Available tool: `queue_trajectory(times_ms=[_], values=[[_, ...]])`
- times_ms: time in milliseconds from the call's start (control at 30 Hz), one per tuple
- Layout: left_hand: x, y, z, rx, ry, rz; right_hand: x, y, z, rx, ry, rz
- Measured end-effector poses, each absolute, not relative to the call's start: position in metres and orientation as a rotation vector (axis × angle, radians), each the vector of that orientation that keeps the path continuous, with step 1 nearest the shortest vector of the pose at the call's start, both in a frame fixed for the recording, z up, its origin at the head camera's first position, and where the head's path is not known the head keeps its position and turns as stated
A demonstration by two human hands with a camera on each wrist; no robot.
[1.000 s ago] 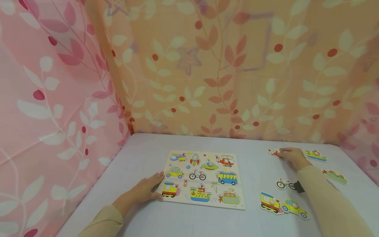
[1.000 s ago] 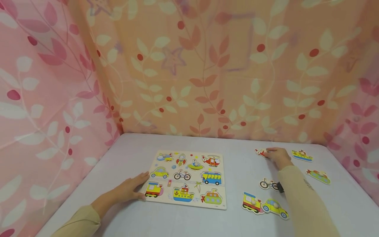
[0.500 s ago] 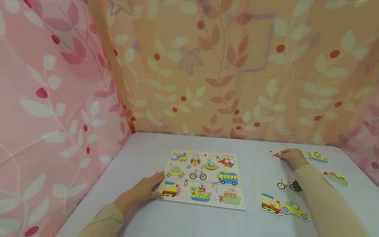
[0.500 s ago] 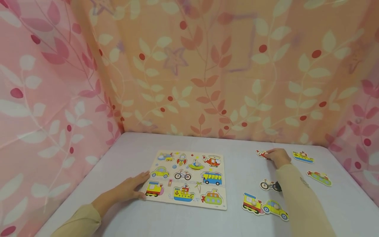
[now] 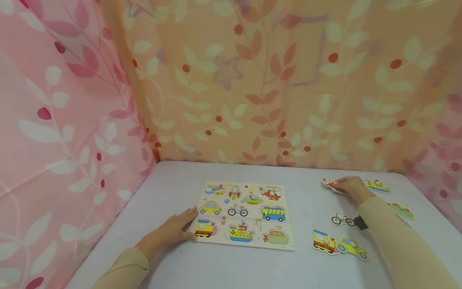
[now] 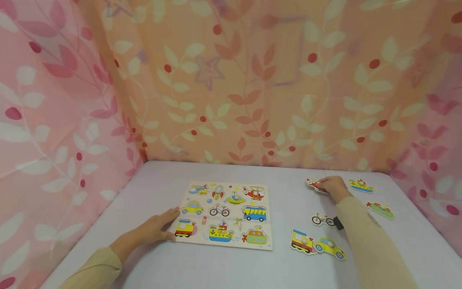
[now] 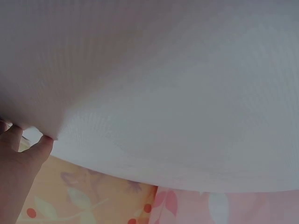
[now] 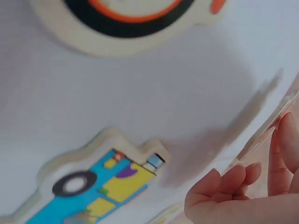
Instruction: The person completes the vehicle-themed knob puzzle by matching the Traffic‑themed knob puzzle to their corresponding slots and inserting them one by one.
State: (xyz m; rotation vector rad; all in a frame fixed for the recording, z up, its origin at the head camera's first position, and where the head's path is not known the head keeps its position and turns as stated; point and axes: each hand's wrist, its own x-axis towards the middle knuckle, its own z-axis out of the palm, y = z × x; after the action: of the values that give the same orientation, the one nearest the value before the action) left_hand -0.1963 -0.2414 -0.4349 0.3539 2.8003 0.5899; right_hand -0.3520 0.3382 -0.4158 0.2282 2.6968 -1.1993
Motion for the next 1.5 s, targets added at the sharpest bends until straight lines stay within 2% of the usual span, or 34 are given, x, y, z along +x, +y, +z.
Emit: queue_trajectory(times_ms=[133, 467, 833, 1500], values=[[-0.193, -0.243, -0.434, 0.341, 2.801, 0.587, -0.349, 0.331, -0.411, 0.169, 2.670, -1.251], [-0.196, -0.242, -0.434, 0.345, 2.803, 0.572, -0.336, 0.318, -0.392, 0.254, 2.622, -1.258], [-0.196, -0.241, -0.436, 0.344, 2.803, 0.573, -0.326, 0.304, -0.381, 0.210, 2.600, -1.247], [-0.194, -0.241, -0.431, 0.342, 2.800, 0.581, -0.305, 0.273, -0.378, 0.003, 2.657, -1.238]])
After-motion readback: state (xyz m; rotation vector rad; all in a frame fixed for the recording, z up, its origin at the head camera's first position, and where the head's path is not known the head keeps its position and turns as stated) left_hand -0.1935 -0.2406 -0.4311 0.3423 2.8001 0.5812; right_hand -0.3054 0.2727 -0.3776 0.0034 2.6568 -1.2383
